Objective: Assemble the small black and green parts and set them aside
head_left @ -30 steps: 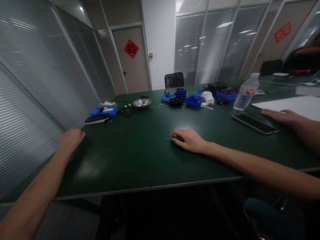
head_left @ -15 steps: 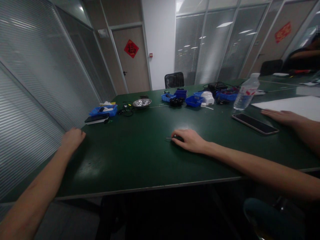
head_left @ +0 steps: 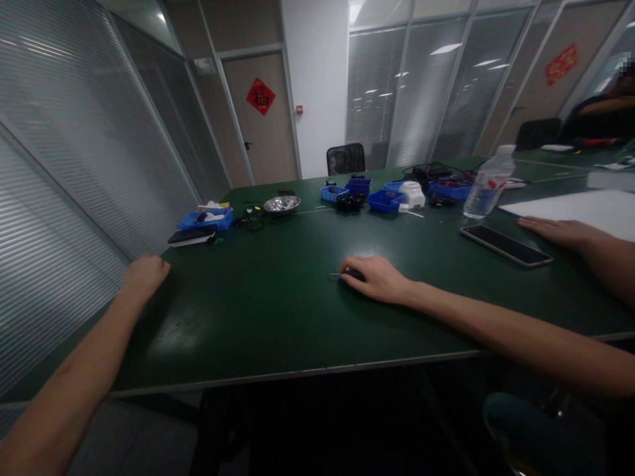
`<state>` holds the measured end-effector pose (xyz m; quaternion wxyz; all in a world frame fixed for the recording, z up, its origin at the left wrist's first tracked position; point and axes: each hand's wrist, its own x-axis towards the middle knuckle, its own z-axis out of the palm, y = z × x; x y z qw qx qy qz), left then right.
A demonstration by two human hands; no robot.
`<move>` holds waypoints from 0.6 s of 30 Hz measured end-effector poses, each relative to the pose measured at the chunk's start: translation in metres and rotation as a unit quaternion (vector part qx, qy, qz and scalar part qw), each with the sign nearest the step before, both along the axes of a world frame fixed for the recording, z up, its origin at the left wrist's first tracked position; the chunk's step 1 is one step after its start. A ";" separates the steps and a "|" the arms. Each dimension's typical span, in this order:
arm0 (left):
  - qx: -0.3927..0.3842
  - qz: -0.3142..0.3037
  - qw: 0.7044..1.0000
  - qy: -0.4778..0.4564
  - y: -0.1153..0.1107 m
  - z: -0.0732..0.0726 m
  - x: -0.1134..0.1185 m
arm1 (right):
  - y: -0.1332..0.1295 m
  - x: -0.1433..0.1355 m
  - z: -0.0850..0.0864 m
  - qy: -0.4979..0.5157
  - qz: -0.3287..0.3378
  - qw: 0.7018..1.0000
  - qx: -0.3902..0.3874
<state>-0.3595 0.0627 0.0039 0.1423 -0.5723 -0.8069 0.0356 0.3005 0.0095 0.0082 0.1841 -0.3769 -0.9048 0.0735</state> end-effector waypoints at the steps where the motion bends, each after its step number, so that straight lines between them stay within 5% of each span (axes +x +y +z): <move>1: 0.000 0.001 1.000 0.001 0.000 0.000 0.000 | 0.000 0.000 0.000 -0.002 0.000 1.000 0.001; 18: 0.004 0.004 1.000 -0.010 0.003 -0.003 0.000 | 0.001 0.000 -0.001 -0.007 -0.001 1.000 -0.001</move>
